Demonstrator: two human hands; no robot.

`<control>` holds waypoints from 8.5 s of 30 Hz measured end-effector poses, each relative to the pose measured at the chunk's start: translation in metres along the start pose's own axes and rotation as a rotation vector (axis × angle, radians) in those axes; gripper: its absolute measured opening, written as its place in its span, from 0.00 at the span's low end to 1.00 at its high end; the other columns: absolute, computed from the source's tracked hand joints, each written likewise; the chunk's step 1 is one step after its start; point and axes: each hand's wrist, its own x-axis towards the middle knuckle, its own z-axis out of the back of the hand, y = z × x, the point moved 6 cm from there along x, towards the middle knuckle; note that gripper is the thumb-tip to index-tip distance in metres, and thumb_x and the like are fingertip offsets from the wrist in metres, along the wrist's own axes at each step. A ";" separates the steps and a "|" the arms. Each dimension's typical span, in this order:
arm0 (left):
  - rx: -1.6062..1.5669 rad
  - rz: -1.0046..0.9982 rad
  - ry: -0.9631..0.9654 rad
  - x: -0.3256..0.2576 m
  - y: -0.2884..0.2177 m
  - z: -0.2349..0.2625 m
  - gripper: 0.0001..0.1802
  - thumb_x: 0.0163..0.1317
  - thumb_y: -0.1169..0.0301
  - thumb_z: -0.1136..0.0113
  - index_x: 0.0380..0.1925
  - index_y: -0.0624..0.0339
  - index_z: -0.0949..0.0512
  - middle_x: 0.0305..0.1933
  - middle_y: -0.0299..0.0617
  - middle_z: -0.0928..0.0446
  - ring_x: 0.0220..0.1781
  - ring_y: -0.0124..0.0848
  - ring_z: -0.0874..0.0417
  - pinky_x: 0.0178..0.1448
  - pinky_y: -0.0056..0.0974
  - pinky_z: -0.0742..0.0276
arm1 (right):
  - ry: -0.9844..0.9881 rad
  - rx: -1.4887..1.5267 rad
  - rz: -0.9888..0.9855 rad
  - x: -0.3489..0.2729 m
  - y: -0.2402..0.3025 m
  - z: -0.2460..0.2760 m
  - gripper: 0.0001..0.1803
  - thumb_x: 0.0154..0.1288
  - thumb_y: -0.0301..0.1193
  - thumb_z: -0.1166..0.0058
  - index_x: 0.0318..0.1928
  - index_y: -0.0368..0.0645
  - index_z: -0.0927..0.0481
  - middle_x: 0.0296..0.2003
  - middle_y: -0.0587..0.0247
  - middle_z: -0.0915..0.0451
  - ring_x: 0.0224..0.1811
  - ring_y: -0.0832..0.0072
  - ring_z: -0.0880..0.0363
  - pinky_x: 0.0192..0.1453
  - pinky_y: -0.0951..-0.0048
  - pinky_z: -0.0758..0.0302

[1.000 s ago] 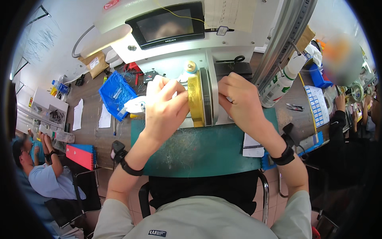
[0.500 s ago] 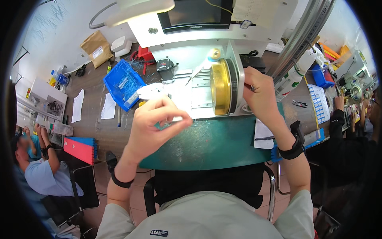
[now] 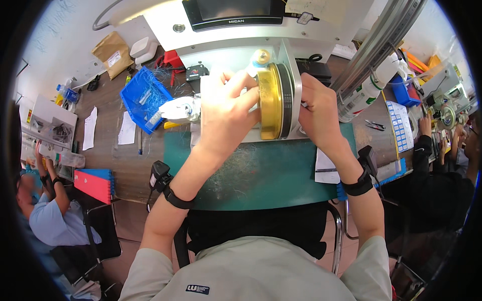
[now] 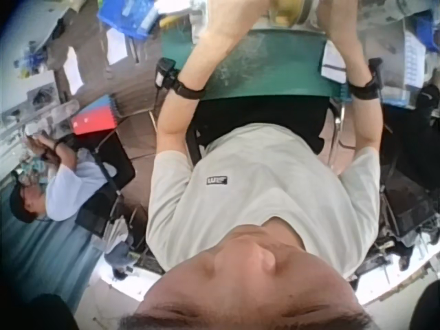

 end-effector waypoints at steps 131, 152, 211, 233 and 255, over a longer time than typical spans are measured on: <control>-0.468 0.082 0.128 -0.052 0.032 0.077 0.14 0.56 0.82 0.23 0.42 0.57 0.08 0.46 0.43 0.09 0.45 0.34 0.06 0.42 0.34 0.11 | 0.014 -0.016 -0.396 -0.108 0.026 -0.010 0.11 0.68 0.22 0.31 0.49 0.40 0.13 0.28 0.67 0.16 0.25 0.80 0.23 0.32 0.75 0.27; -0.466 0.011 -0.067 -0.091 0.085 0.082 0.13 0.55 0.81 0.22 0.41 0.56 0.08 0.43 0.39 0.07 0.39 0.30 0.07 0.37 0.30 0.15 | -0.096 -0.298 -0.073 -0.113 0.011 -0.020 0.07 0.62 0.15 0.34 0.40 0.37 0.12 0.26 0.64 0.19 0.24 0.73 0.24 0.28 0.73 0.32; -0.421 0.026 -0.084 -0.090 0.085 0.083 0.13 0.56 0.79 0.22 0.41 0.55 0.08 0.43 0.38 0.08 0.40 0.30 0.06 0.40 0.32 0.13 | -0.304 -0.077 -0.334 -0.135 -0.037 0.007 0.11 0.65 0.17 0.59 0.25 0.37 0.28 0.20 0.72 0.34 0.21 0.85 0.40 0.27 0.77 0.48; -0.441 0.050 -0.029 -0.089 0.082 0.085 0.13 0.58 0.85 0.25 0.41 0.61 0.09 0.43 0.45 0.08 0.44 0.36 0.05 0.48 0.36 0.10 | -0.306 -0.111 -0.325 -0.135 -0.037 0.008 0.11 0.66 0.17 0.59 0.26 0.37 0.28 0.20 0.70 0.33 0.21 0.85 0.38 0.27 0.77 0.46; -0.413 0.030 -0.088 -0.089 0.084 0.084 0.12 0.58 0.80 0.23 0.41 0.55 0.08 0.42 0.38 0.08 0.39 0.30 0.06 0.40 0.31 0.13 | -0.329 -0.080 -0.290 -0.133 -0.036 0.007 0.11 0.67 0.15 0.59 0.26 0.37 0.30 0.20 0.72 0.33 0.21 0.86 0.38 0.27 0.77 0.46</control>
